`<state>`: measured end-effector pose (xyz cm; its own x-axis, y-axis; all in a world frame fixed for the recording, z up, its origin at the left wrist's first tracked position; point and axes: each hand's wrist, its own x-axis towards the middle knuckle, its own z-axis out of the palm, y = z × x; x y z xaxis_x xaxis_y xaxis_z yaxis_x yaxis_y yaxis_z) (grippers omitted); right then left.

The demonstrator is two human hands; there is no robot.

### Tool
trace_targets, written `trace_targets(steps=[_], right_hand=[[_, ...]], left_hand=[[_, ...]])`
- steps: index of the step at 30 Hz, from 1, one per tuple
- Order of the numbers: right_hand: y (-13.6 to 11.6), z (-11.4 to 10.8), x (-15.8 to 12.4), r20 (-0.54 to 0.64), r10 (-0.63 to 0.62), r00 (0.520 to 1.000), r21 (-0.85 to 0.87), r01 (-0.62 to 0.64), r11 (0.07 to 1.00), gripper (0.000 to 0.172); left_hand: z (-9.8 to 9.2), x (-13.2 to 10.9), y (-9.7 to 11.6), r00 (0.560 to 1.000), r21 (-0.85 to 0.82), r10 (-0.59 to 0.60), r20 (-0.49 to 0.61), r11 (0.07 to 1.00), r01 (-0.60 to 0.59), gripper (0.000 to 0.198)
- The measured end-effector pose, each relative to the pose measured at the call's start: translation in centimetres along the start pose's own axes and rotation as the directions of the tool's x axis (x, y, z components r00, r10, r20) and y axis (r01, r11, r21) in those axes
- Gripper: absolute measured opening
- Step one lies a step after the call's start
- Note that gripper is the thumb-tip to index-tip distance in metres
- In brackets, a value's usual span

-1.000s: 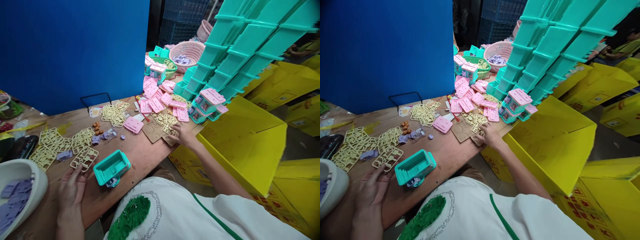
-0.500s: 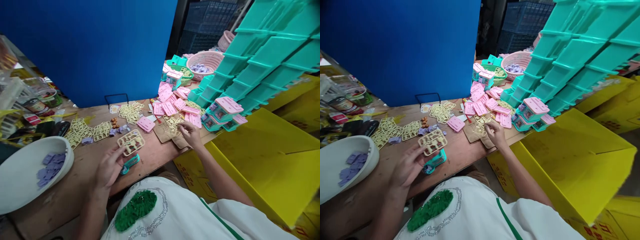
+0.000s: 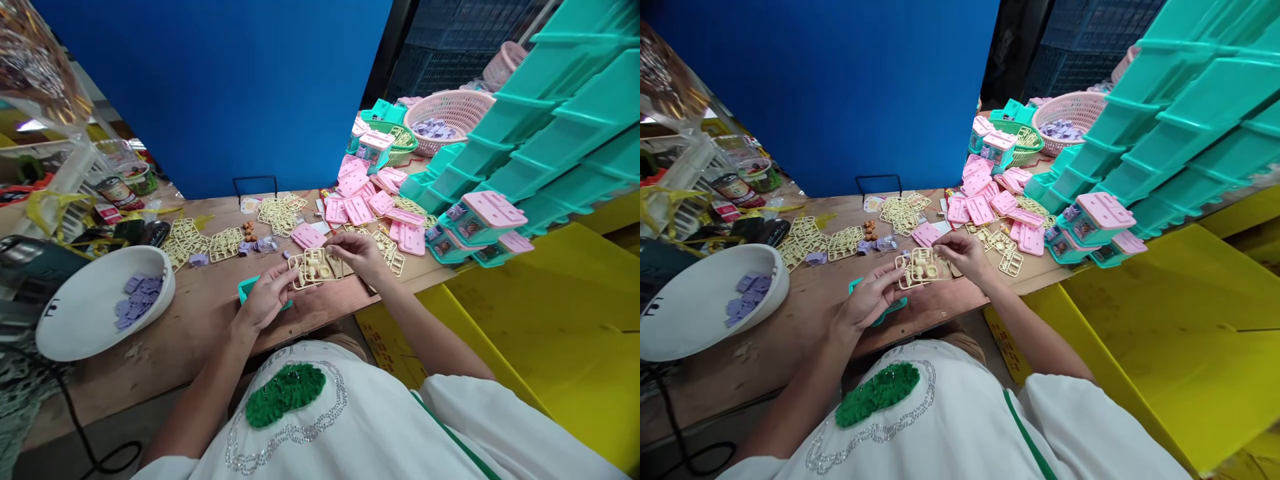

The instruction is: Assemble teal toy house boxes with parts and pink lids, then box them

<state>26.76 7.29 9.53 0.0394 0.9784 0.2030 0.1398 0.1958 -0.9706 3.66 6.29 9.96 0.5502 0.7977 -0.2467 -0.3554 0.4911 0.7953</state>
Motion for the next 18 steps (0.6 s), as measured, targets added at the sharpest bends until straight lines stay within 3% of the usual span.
trace_targets(steps=[5,8,10,12,14,18], right_hand=[[1.2,0.9,-0.3,0.033,-0.010,0.999,-0.017,0.011,1.000,0.041],[2.1,-0.6,0.6,0.053,-0.072,0.996,-0.156,0.080,0.984,0.043],[2.5,-3.4,2.5,-0.045,-0.076,0.996,-0.441,0.048,0.896,0.041],[2.6,-7.6,5.3,-0.262,-0.069,0.963,-0.747,-0.157,0.646,0.036],[2.7,-12.1,8.3,-0.408,-0.066,0.911,-0.807,-0.325,0.493,0.037],[3.8,-18.9,12.6,-0.535,0.059,0.843,-0.803,-0.529,0.275,0.032]], left_hand=[[0.5,0.5,-0.3,0.995,0.094,0.052,-0.085,0.995,-0.044,0.048],[0.3,0.3,-0.2,0.984,0.124,0.077,-0.163,0.991,-0.057,0.053],[-0.2,-0.1,0.2,0.972,0.130,0.080,-0.219,0.990,-0.052,0.054],[-0.8,-0.6,0.6,0.959,0.123,0.074,-0.275,0.992,-0.041,0.058],[-1.4,-1.1,1.1,0.947,0.099,0.068,-0.315,0.994,-0.039,0.060],[-2.0,-2.0,1.5,0.924,0.065,0.082,-0.374,0.996,-0.063,0.061]])
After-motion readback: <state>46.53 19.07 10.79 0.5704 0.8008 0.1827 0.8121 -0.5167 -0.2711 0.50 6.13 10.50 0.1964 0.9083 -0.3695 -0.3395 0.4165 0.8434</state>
